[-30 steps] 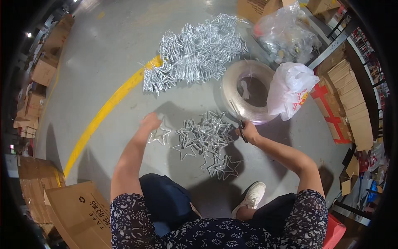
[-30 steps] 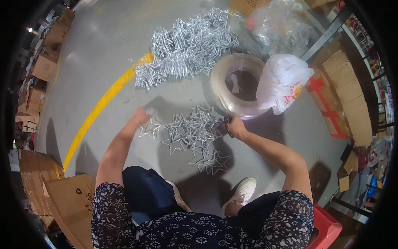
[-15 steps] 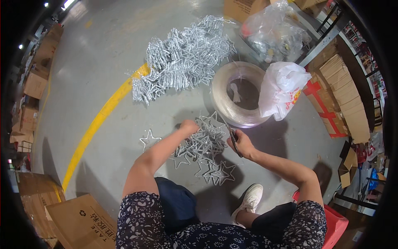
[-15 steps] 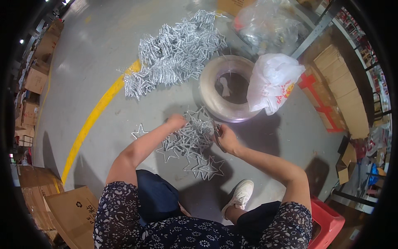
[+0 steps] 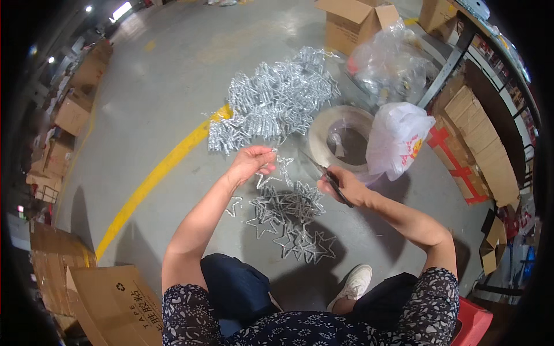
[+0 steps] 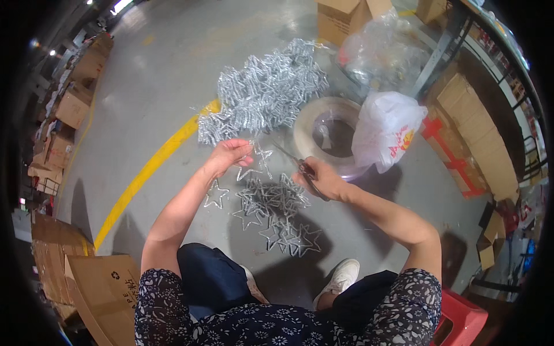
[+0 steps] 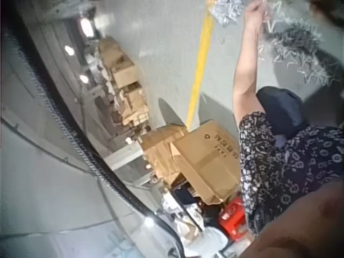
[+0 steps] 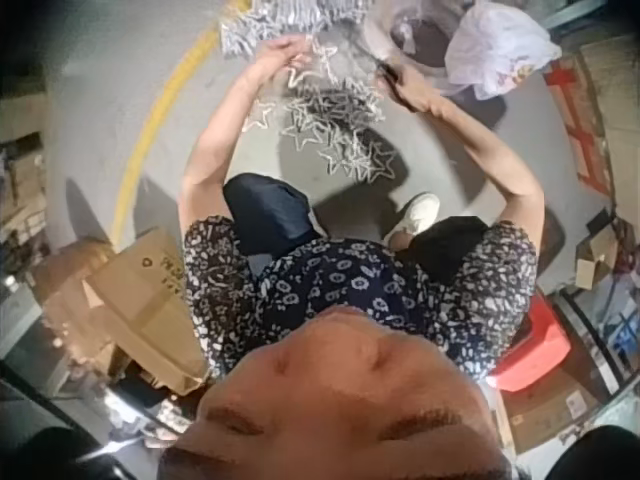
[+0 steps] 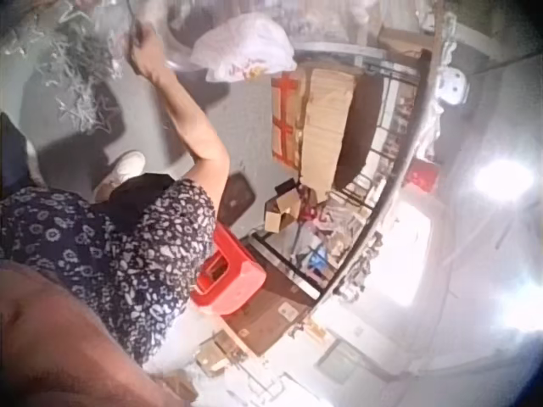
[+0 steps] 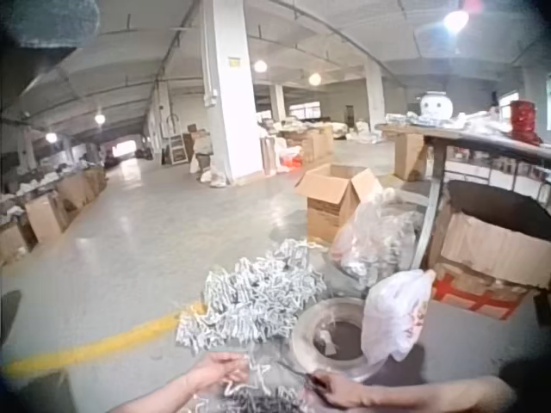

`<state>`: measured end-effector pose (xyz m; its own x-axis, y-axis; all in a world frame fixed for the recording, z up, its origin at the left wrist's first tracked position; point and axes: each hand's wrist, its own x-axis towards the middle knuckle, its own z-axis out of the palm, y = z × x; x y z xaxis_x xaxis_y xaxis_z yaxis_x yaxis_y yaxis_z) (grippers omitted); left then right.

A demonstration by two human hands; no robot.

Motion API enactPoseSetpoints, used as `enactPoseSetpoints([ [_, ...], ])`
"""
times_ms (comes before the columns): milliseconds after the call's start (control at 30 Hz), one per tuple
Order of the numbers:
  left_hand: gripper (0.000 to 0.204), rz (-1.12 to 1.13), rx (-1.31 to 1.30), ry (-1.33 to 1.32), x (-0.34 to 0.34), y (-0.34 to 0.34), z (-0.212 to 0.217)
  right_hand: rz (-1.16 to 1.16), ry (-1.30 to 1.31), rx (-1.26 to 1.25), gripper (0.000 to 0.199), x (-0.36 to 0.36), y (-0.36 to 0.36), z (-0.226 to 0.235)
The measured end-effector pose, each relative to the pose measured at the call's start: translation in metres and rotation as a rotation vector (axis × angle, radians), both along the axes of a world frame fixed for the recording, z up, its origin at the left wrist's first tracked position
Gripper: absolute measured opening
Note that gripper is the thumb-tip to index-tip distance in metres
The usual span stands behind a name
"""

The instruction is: The person sorts and separates silver star-shaped garlands using scissors.

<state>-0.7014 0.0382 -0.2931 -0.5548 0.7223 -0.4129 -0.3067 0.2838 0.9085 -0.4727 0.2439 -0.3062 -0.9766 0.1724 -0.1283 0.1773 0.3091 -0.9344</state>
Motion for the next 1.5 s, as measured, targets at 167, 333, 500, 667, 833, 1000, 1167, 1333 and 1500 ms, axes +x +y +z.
enactPoseSetpoints([
  [167,0.022,0.059,0.013,0.074,0.012,-0.007,0.052,0.017,0.09,0.23,0.033,-0.01,0.004,0.037],
  [333,0.02,0.018,0.079,0.078,0.034,-0.007,0.093,-0.012,0.204,0.141,0.03,-0.023,0.006,0.05],
  [500,0.021,0.074,0.121,0.062,0.058,-0.012,0.123,-0.026,0.329,-0.255,0.026,-0.038,0.0,0.068],
  [667,0.027,0.137,0.159,-0.063,0.065,-0.01,0.111,0.28,0.145,-0.508,0.025,-0.048,0.002,0.066],
  [833,0.032,0.12,0.189,-0.255,0.05,-0.017,0.104,0.368,0.204,-0.635,0.025,-0.034,-0.006,0.065],
  [1000,0.031,0.093,0.226,-0.303,0.058,-0.007,0.098,0.321,0.085,-0.599,0.023,-0.038,-0.016,0.063],
  [1167,0.028,0.06,0.18,-0.261,0.05,-0.016,0.106,0.262,0.141,-0.709,0.017,-0.032,0.0,0.076],
  [1333,0.024,0.109,0.07,-0.092,0.042,-0.026,0.101,0.265,0.135,-0.612,0.021,-0.034,0.021,0.07],
  [1500,0.025,0.292,-0.017,0.311,0.045,-0.021,0.102,0.241,0.103,-0.254,0.026,-0.033,0.041,0.009],
])
